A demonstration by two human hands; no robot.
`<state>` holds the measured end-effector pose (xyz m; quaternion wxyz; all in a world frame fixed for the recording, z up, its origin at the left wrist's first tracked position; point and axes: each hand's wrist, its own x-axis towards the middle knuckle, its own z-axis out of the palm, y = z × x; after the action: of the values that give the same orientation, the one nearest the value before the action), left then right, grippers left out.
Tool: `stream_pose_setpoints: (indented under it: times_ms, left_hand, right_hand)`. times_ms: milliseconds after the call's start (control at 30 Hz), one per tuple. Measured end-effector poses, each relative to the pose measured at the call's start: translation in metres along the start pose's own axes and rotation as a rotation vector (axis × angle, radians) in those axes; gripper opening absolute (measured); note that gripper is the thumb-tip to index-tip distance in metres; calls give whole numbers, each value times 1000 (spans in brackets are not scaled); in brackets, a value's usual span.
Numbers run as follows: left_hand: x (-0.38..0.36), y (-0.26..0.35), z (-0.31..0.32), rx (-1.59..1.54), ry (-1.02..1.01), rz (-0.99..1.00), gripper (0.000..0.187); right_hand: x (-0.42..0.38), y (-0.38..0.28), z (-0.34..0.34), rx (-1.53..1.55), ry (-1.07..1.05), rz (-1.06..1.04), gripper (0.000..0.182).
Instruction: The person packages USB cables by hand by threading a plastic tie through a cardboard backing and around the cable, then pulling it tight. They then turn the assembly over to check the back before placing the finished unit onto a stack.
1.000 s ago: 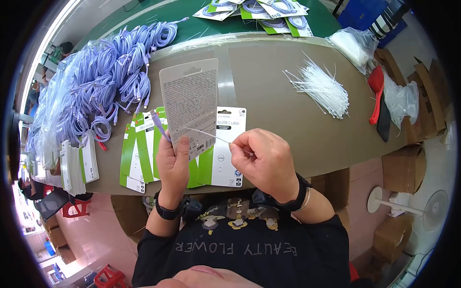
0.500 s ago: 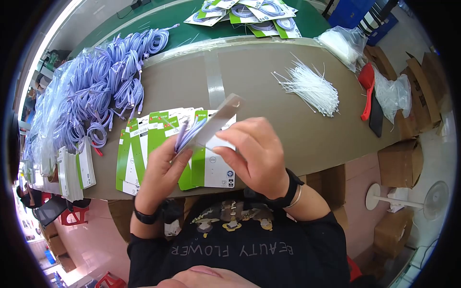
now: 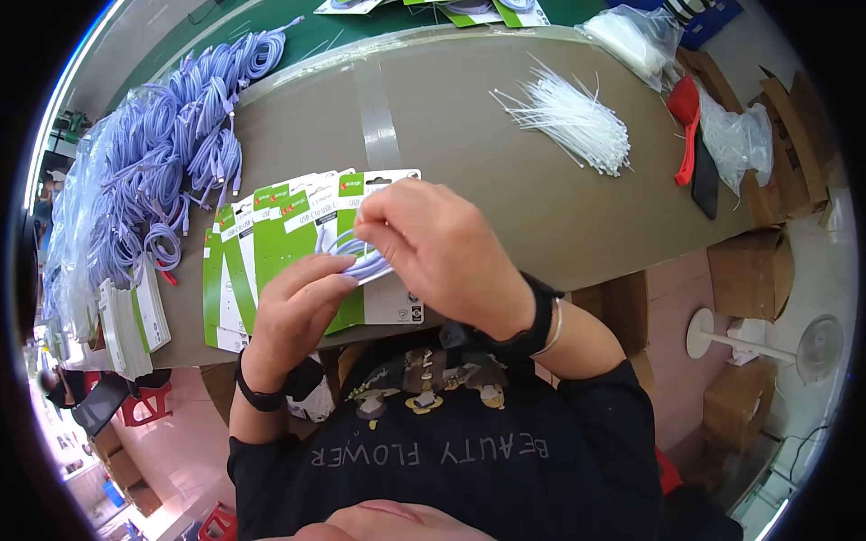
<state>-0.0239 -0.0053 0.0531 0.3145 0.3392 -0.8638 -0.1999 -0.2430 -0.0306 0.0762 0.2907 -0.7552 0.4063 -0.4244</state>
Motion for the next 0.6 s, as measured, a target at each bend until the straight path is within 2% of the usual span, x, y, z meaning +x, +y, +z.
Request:
stream_pose_setpoints:
  times_ms: [33,133,167,267,433,533,600]
  left_hand:
    - [-2,-1,2,-2,11,4,29]
    - [-5,-1,5,-12,32,12,30]
    - [-4,0,5,-23,31,-2,30]
    - [-5,2,5,-49,29,-40,31]
    - [-8,-1,7,-21,-3,9,32]
    - [-10,-2,8,-15,-6,-7,33]
    - [-10,-4,9,-37,-4,-20,33]
  right_hand:
    - [1,0,-1,4,-3,7,8]
    - [8,0,-8,791,-272,366,3]
    - [9,2,-9,790,-273,371,3]
    - [11,7,-11,463,-348,92,5]
    - [6,4,-1,522,-264,274,10]
    - [6,8,3,169,-169,-12,16]
    - [4,10,7,147,-173,-19,17]
